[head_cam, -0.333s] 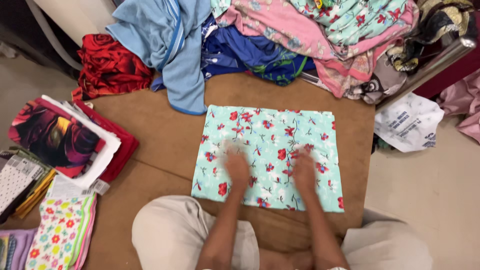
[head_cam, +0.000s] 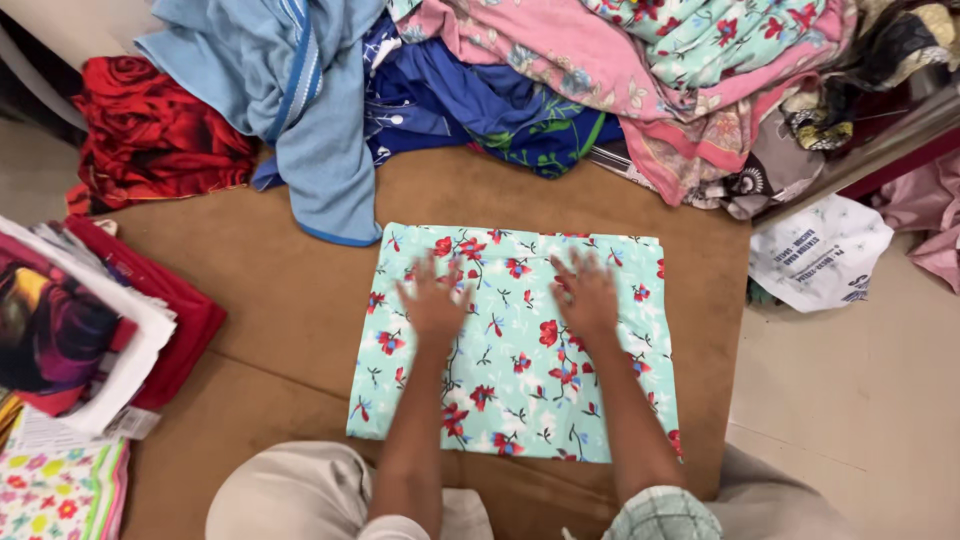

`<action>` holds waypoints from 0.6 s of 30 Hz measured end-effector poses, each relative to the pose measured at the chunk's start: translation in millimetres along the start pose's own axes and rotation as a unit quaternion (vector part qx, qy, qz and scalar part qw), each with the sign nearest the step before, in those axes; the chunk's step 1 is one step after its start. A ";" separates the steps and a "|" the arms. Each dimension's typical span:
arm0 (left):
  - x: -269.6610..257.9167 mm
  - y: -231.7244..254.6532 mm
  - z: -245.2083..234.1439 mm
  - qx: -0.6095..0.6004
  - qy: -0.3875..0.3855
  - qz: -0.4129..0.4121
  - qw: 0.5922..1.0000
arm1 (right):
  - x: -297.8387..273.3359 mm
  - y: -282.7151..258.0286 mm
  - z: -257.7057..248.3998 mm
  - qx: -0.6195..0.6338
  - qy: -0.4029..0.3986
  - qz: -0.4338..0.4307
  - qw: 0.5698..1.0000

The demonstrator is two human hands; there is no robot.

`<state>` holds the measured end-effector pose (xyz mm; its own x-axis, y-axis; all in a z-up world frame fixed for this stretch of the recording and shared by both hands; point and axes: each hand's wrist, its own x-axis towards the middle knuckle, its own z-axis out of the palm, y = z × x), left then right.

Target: The person folds a light blue floral cloth and a light blue towel, then stacks them with other folded items. The person also handles several packaged cloths, placing them in a pile.

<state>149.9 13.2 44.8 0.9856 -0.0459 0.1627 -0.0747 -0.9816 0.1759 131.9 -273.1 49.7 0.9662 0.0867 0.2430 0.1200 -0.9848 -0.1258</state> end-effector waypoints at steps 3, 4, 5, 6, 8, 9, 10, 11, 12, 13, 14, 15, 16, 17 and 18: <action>30.4 -44.2 -2.5 -0.019 0.032 -0.055 0.998 | 8.3 34.4 -8.2 0.011 0.001 0.068 0.998; 31.1 -53.0 0.0 -0.021 0.030 -0.070 0.997 | 8.2 42.6 -7.9 -0.001 0.003 0.086 0.996; 36.5 -64.5 0.9 -0.019 0.031 -0.078 0.996 | 9.2 46.9 -4.8 -0.011 0.010 0.108 0.994; 38.3 -72.3 3.2 -0.017 0.032 -0.086 0.996 | 8.2 52.7 -2.2 -0.014 0.009 0.123 0.992; 40.0 -81.0 11.3 -0.025 0.007 -0.105 0.994 | 7.1 70.7 1.9 -0.020 0.012 0.145 0.989; 41.4 -90.9 12.0 -0.025 -0.001 -0.116 0.993 | 7.0 77.1 4.7 -0.038 -0.013 0.193 0.980; 38.5 -98.7 12.8 -0.024 0.022 -0.112 0.993 | 4.2 86.3 4.7 -0.055 -0.039 0.239 0.969; 34.3 -104.3 13.5 -0.024 0.047 -0.109 0.993 | -1.8 100.7 -0.2 -0.020 -0.008 0.236 0.971; 28.0 -113.6 11.9 -0.023 0.073 -0.106 0.991 | -11.5 110.8 -3.9 0.015 0.023 0.233 0.972; 15.5 -119.5 12.1 -0.011 0.052 -0.133 0.990 | -28.3 121.6 -10.0 0.016 0.011 0.233 0.972; 1.7 -125.5 10.8 0.002 0.030 -0.159 0.987 | -46.9 130.2 -16.8 0.018 -0.001 0.233 0.972; -4.8 -129.6 8.1 0.013 0.015 -0.183 0.983 | -62.6 136.5 -24.2 0.015 -0.019 0.240 0.970; -11.7 -133.2 4.5 0.024 0.006 -0.191 0.981 | -81.2 140.7 -32.6 0.012 -0.037 0.248 0.968; -22.2 -135.2 1.9 0.035 -0.005 -0.200 0.979 | -102.3 143.6 -41.8 0.008 -0.057 0.256 0.965; -32.8 -136.9 -0.3 0.045 -0.016 -0.209 0.977 | -121.3 144.1 -49.4 0.015 -0.050 0.277 0.960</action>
<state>127.8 149.1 15.7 0.9317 0.3577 0.0636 0.3473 -0.9282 0.1333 20.7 -433.0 49.6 0.9008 -0.4327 0.0376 -0.4126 -0.8796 -0.2366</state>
